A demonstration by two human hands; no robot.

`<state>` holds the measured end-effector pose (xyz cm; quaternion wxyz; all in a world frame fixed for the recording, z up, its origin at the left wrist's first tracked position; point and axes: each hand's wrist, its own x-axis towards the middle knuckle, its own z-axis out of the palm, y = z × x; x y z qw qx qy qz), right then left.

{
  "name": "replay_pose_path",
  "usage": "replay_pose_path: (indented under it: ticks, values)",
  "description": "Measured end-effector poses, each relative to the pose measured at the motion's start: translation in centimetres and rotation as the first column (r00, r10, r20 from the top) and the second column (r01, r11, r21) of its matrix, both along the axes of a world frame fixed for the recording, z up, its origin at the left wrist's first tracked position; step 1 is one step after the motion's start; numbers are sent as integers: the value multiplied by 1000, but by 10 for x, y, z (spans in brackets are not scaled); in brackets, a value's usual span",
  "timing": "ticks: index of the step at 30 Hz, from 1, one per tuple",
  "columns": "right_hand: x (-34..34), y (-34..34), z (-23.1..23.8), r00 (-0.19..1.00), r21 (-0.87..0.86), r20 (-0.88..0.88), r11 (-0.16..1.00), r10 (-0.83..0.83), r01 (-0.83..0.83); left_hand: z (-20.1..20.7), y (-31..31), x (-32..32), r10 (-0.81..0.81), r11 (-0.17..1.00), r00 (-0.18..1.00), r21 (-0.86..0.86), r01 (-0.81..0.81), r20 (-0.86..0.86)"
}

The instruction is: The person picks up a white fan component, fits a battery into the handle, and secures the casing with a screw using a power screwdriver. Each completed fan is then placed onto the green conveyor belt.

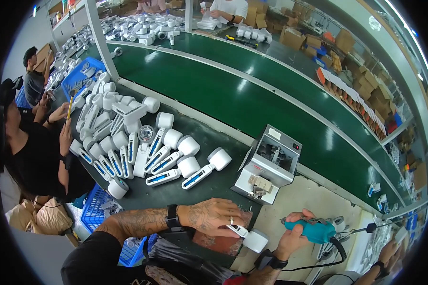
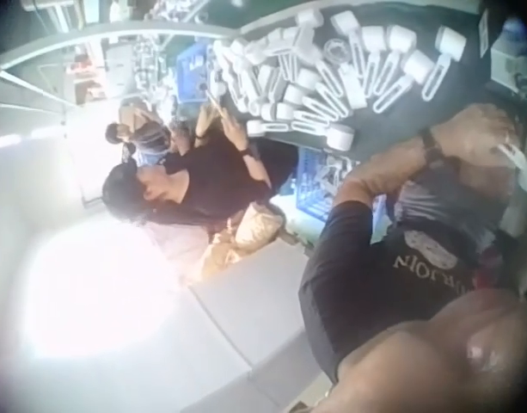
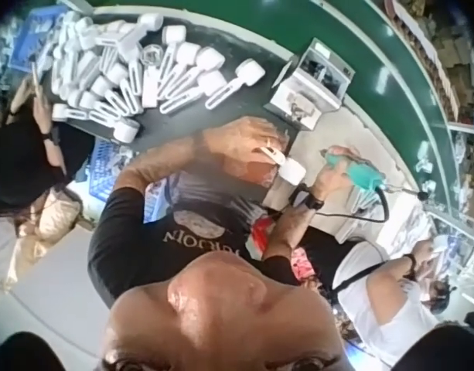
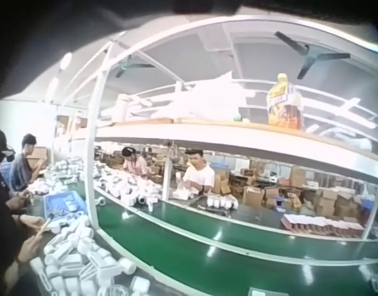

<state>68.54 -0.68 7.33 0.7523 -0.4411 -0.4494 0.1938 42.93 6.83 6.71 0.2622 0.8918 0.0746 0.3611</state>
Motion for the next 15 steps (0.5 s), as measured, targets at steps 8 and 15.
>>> replay_pose_path:
  ticks: [8,15]
  values:
    - [-8,1,-4,1000,12,-9,1000,11,-10,39,-7,-51,291,717,952,-680,-151,95]
    - [-3,-5,0,997,-21,71,999,-40,41,31,-2,-163,777,389,601,-894,-223,188]
